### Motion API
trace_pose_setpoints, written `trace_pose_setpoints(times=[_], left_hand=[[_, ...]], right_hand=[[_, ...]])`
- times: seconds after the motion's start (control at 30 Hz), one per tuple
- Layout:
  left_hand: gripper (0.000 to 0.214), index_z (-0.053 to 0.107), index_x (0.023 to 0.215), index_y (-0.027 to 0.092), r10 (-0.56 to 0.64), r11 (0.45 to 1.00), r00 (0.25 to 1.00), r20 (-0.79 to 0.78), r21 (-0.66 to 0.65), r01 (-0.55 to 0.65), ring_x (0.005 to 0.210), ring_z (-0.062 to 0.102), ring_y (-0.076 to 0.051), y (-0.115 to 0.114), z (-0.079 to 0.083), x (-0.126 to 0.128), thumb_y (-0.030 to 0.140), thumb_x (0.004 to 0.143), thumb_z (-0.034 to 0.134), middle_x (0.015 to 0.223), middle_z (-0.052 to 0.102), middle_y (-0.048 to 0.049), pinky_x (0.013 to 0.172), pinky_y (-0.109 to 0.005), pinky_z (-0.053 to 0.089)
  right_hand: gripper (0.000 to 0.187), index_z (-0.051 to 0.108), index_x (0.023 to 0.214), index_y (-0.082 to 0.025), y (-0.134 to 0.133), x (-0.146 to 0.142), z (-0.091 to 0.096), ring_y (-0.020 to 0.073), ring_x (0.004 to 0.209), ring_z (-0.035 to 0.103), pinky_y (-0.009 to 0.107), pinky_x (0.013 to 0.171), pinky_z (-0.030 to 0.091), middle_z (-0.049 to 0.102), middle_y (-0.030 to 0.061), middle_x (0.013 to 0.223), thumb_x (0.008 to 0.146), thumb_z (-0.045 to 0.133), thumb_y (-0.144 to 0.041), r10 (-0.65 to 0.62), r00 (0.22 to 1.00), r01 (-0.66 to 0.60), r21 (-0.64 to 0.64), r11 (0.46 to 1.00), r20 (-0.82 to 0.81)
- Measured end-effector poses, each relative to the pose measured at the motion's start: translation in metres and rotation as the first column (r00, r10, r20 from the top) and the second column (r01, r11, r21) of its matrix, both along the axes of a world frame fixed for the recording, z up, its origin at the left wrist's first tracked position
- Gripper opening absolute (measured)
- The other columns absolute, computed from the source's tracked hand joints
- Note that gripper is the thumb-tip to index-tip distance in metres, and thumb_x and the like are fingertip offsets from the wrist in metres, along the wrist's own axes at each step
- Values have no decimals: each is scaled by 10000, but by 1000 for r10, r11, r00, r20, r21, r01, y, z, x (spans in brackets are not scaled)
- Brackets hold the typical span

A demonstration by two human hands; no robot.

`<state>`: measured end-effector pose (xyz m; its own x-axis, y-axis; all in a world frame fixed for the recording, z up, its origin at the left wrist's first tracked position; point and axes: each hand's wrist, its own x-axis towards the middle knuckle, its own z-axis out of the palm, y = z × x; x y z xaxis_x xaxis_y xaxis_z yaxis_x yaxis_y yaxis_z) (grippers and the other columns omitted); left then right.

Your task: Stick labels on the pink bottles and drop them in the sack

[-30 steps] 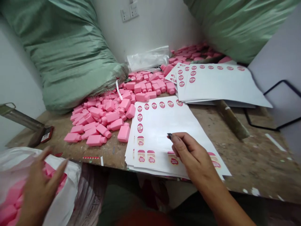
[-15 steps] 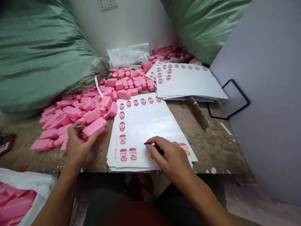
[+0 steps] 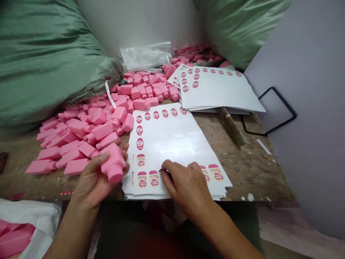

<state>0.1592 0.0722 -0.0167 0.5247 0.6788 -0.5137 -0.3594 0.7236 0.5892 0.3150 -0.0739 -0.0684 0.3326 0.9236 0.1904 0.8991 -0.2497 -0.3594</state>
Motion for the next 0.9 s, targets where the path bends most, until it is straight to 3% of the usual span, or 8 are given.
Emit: trace_pose_setpoints(times=[0.07,0.17,0.27,0.37,0.5,0.67,0.9], left_hand=[[635,446,1297,189,-80,997,994,-69,0,81,881,665,-205,-8,-2,3,71,704,640,1082,655,-113,767,-349,556],[729,353,1345,291,-159,983,977,-144,63,170,992,652,-237,-22,-8,4,131,725,702,1190,629,-91,840,-436,541],[863,280,1374,344,-148,962,957,-250,186,197,980,647,-210,-33,-17,5,195,688,782,1229,623,-74,823,-376,536],[851,369,1338,257,-205,937,921,-332,207,283,913,649,-191,-38,-24,4,228,624,831,1142,660,-87,780,-305,521],[594,560,1181,193,-277,899,893,-354,234,371,956,627,-193,-38,-29,3,294,652,810,1079,668,-73,796,-280,498],[494,586,1162,187,-248,919,909,-335,216,330,1025,613,-204,-36,-29,1,329,722,761,1119,664,-85,828,-287,492],[409,614,1110,173,-192,962,945,-264,141,234,914,644,-199,-32,-28,0,299,741,741,1059,682,-99,787,-318,516]], right_hand=[[190,610,856,-230,0,-1,0,160,503,524,319,610,287,706,-3,678,924,438,-276,-3,1000,3,6,1000,5],[192,606,835,-226,2,-1,2,154,492,510,307,592,265,688,-6,635,922,442,-275,-6,1000,6,14,1000,16],[203,603,815,-225,3,-2,3,149,482,489,305,581,250,686,-3,628,921,437,-276,-10,999,10,7,1000,32],[213,606,800,-225,4,-1,2,154,473,475,308,566,241,677,0,610,914,437,-288,-9,999,9,3,1000,36],[208,619,796,-226,6,-1,3,162,492,492,299,549,244,665,2,597,899,450,-292,-36,999,36,-19,999,17],[175,625,806,-253,6,3,7,180,565,559,281,558,308,675,-11,642,879,484,-327,-44,980,26,-94,995,-195],[187,601,805,-236,3,1,3,158,482,472,309,576,261,686,-2,618,899,449,-291,-17,998,18,-8,1000,60]])
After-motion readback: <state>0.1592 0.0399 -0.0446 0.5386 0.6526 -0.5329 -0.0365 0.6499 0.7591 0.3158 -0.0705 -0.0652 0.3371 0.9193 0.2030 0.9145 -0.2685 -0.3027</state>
